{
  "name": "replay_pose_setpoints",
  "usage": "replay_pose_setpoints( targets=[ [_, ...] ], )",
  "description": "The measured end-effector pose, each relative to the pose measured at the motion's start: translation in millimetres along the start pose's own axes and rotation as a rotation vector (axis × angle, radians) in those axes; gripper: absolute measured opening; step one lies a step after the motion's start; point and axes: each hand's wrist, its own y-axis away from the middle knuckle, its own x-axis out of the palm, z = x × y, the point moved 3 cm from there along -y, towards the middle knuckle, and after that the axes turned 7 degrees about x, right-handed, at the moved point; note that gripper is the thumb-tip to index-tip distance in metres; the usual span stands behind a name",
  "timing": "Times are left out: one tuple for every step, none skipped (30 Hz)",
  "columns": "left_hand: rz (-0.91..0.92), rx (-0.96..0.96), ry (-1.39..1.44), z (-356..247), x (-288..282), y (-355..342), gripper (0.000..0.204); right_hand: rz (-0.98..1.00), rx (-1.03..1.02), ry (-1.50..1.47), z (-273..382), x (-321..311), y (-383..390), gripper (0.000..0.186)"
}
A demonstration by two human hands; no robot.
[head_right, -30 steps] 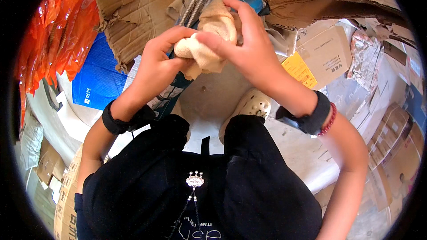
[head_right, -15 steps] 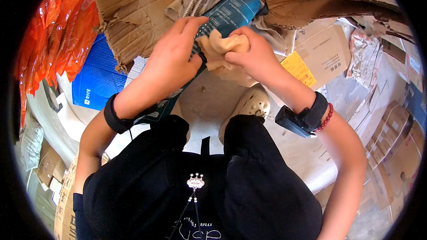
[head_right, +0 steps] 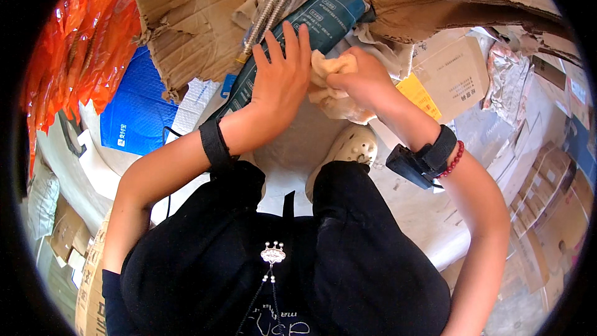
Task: The person wipes down several packaged items, including long metal tubes and various items in plastic bags, using a cloth before placing them into a cardboard box.
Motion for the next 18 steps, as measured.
replay_pose_setpoints(
  targets=[
    [-0.007,-0.017,0.01,1,3,-1,0.056,-0.001,-0.002,0.011,-2,1,-1,0.042],
    [-0.013,-0.034,0.019,2,6,-2,0.058,-0.002,-0.003,0.023,-4,1,-2,0.042],
    [-0.02,-0.051,0.029,3,8,-2,0.061,0.003,-0.002,0.026,-3,1,-2,0.042],
    [-0.011,-0.059,0.054,4,9,-3,0.065,0.008,0.0,0.027,-2,1,-2,0.043],
    [-0.002,-0.066,0.079,5,10,-4,0.069,0.013,0.002,0.029,-1,2,-2,0.043],
    [0.007,-0.074,0.104,6,11,-5,0.074,0.024,0.004,0.027,-3,3,-3,0.043],
    [0.004,-0.082,0.128,7,12,-7,0.078,0.032,0.006,0.027,-6,3,-5,0.043],
    [0.0,-0.09,0.151,8,14,-9,0.082,0.04,0.009,0.027,-8,3,-6,0.043],
    [-0.004,-0.097,0.175,8,16,-11,0.085,0.051,0.012,0.024,-8,3,-6,0.043],
    [-0.017,-0.102,0.185,9,17,-12,0.086,0.063,0.014,0.02,-6,3,-5,0.043],
    [-0.031,-0.105,0.196,10,18,-12,0.087,0.075,0.017,0.015,-6,3,-5,0.043],
    [-0.045,-0.109,0.206,10,19,-13,0.088,0.077,0.012,0.022,-6,3,-5,0.042],
    [-0.038,-0.106,0.222,10,21,-13,0.088,0.08,0.007,0.03,-8,3,-6,0.042],
    [-0.031,-0.103,0.238,10,24,-14,0.088,0.082,0.002,0.037,-8,3,-7,0.042],
    [-0.023,-0.1,0.254,10,26,-15,0.089,0.084,-0.002,0.033,-8,3,-7,0.042],
    [-0.001,-0.096,0.277,9,27,-15,0.089,0.085,-0.006,0.03,-8,3,-6,0.042],
    [0.021,-0.091,0.3,9,29,-16,0.089,0.087,-0.01,0.027,-8,3,-6,0.042],
    [0.044,-0.087,0.322,8,31,-16,0.088,0.087,-0.012,0.035,-8,3,-6,0.042]
  ],
)
